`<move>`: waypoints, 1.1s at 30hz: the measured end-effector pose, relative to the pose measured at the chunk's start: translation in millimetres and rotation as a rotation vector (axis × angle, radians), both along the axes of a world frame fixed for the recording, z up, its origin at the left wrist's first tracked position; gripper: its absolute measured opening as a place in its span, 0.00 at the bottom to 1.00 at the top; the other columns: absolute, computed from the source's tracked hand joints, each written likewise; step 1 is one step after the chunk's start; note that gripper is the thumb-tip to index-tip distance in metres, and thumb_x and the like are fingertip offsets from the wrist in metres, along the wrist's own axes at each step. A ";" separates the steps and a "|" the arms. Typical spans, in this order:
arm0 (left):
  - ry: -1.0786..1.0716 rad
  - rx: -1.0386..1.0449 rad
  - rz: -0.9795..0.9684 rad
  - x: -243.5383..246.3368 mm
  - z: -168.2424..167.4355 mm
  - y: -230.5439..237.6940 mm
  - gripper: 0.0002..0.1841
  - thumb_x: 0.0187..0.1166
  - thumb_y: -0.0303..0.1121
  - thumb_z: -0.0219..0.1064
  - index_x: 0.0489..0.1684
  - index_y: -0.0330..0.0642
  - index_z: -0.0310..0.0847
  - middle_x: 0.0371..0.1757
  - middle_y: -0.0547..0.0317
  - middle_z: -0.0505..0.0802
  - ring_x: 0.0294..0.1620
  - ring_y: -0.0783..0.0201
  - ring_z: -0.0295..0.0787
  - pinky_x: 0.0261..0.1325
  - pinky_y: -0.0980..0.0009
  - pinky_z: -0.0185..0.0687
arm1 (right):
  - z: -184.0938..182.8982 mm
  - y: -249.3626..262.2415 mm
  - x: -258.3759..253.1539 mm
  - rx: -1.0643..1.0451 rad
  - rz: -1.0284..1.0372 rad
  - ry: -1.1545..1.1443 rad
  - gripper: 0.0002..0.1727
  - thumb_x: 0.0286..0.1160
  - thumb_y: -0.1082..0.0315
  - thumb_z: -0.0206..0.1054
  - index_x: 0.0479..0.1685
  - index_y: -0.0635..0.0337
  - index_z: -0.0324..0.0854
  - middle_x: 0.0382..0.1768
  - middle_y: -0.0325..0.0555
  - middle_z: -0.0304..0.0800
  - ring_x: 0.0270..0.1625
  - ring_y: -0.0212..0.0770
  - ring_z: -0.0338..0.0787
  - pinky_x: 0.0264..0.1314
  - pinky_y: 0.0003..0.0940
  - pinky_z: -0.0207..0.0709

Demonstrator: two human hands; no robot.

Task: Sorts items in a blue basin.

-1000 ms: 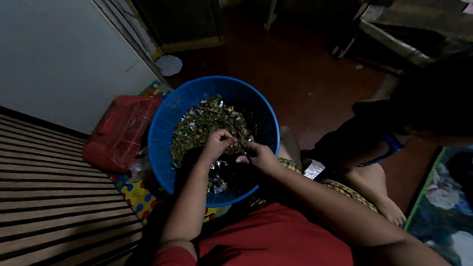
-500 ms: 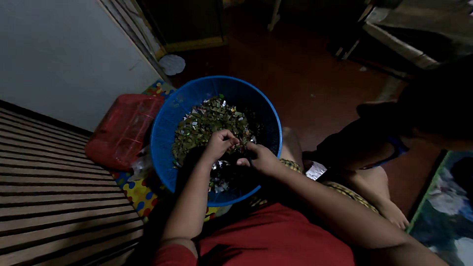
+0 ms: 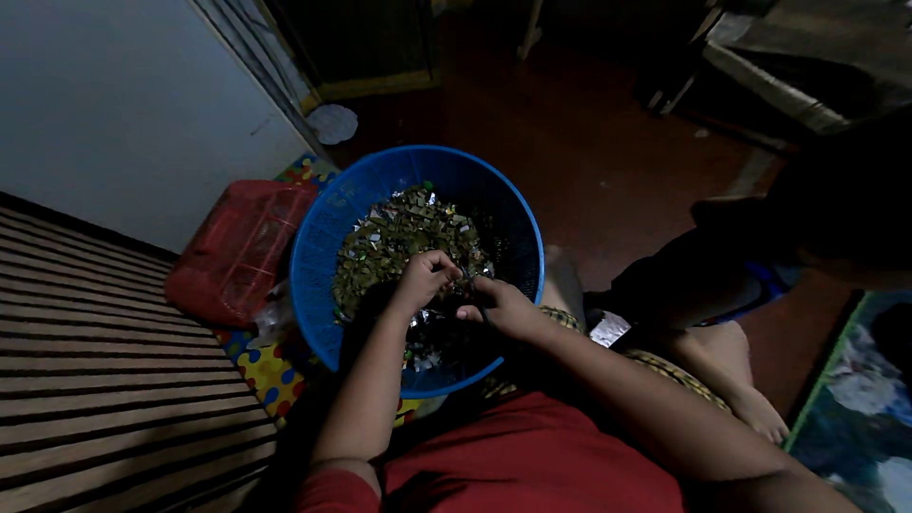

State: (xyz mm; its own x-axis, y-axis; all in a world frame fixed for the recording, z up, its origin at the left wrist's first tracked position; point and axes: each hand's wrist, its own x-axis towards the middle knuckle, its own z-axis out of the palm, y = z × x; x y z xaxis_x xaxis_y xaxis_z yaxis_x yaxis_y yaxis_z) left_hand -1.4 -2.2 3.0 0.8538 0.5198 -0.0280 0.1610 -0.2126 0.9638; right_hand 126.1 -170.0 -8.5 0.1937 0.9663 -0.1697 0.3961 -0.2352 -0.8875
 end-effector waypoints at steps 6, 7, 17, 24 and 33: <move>0.008 -0.021 -0.010 1.4 0.3 -3.3 0.06 0.75 0.21 0.72 0.28 0.36 0.82 0.25 0.64 0.87 0.25 0.75 0.82 0.34 0.77 0.82 | 2.1 -0.5 -0.5 -0.005 0.010 -0.014 0.33 0.72 0.34 0.69 0.54 0.57 0.83 0.39 0.46 0.85 0.42 0.43 0.84 0.50 0.49 0.79; 0.005 -0.022 -0.013 1.5 -0.2 -3.2 0.07 0.75 0.21 0.72 0.27 0.36 0.82 0.25 0.65 0.88 0.24 0.75 0.82 0.34 0.78 0.82 | 3.5 -1.0 -1.2 -0.007 -0.002 -0.021 0.32 0.72 0.35 0.70 0.54 0.58 0.83 0.39 0.46 0.86 0.42 0.43 0.85 0.51 0.49 0.79; 0.054 0.022 -0.035 0.8 1.2 -0.1 0.09 0.75 0.24 0.74 0.25 0.36 0.81 0.24 0.65 0.87 0.24 0.76 0.82 0.34 0.78 0.82 | 6.6 -3.0 -2.7 0.011 -0.013 -0.080 0.28 0.71 0.40 0.73 0.47 0.59 0.84 0.32 0.43 0.83 0.36 0.39 0.82 0.44 0.45 0.78; 0.078 0.127 0.001 1.0 1.3 -0.6 0.09 0.88 0.29 0.60 0.49 0.33 0.84 0.41 0.54 0.90 0.35 0.67 0.86 0.41 0.68 0.85 | 6.8 -2.0 -4.4 0.040 -0.226 0.019 0.25 0.75 0.45 0.72 0.52 0.59 0.84 0.35 0.44 0.87 0.37 0.37 0.85 0.46 0.41 0.81; 0.612 0.569 -0.364 9.5 -15.0 3.0 0.25 0.63 0.23 0.81 0.63 0.44 0.88 0.75 0.47 0.82 0.79 0.41 0.73 0.79 0.37 0.68 | -2.6 -3.2 -8.5 0.260 -0.466 0.181 0.20 0.74 0.56 0.75 0.56 0.59 0.82 0.39 0.44 0.89 0.37 0.35 0.88 0.45 0.37 0.85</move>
